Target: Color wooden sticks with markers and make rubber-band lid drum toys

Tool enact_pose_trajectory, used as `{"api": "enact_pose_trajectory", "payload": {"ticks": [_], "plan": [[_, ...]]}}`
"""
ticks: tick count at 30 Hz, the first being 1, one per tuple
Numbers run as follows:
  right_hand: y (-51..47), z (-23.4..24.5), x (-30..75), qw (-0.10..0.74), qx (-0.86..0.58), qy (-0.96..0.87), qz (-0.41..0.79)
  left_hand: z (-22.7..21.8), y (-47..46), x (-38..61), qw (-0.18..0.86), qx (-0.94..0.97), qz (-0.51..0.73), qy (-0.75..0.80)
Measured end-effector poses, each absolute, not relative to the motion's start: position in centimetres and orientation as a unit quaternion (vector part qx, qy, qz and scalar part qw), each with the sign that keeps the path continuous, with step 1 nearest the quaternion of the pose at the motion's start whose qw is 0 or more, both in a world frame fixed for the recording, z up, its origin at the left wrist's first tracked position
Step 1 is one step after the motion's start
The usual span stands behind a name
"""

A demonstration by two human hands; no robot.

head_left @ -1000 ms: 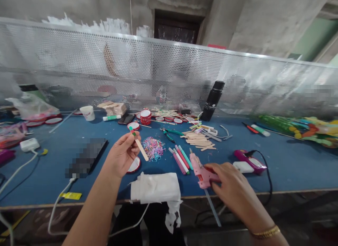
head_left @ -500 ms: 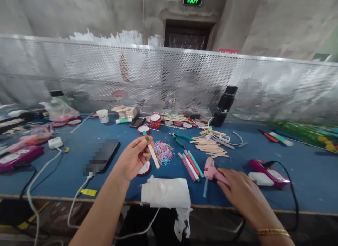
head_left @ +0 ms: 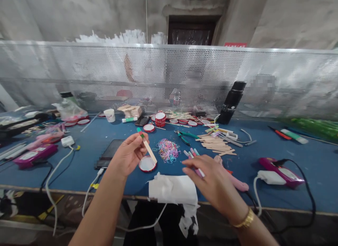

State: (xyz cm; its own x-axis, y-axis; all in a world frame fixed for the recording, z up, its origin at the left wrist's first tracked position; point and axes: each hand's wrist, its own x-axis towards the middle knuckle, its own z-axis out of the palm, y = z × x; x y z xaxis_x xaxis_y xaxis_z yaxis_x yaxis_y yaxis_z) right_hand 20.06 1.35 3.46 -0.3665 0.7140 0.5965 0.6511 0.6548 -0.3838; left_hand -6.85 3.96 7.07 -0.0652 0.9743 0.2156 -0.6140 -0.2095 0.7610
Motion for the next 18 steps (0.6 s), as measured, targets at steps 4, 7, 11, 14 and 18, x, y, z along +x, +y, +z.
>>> {"api": "enact_pose_trajectory", "payload": {"ticks": [4, 7, 11, 14, 18], "plan": [[1.1, 3.5, 14.3, 0.304, -0.465, -0.831, -0.016, 6.9, 3.7, -8.4, 0.549, 0.355, 0.715, 0.248], [1.0, 3.4, 10.8, 0.24, -0.506, -0.828, -0.015, 6.6, 3.6, -9.5, 0.532, 0.347, 0.73, 0.252], [1.4, 3.6, 7.9, 0.203, -0.528, -0.825, -0.002, 6.1, 3.4, -10.2, 0.527, 0.346, 0.733, 0.255], [1.8, 3.6, 6.8, 0.185, -0.541, -0.82, 0.014, 5.9, 3.0, -10.2, 0.536, 0.35, 0.725, 0.254], [2.0, 3.1, 6.0, 0.178, -0.548, -0.817, 0.028, 5.8, 2.5, -10.2, 0.542, 0.352, 0.722, 0.247]]}}
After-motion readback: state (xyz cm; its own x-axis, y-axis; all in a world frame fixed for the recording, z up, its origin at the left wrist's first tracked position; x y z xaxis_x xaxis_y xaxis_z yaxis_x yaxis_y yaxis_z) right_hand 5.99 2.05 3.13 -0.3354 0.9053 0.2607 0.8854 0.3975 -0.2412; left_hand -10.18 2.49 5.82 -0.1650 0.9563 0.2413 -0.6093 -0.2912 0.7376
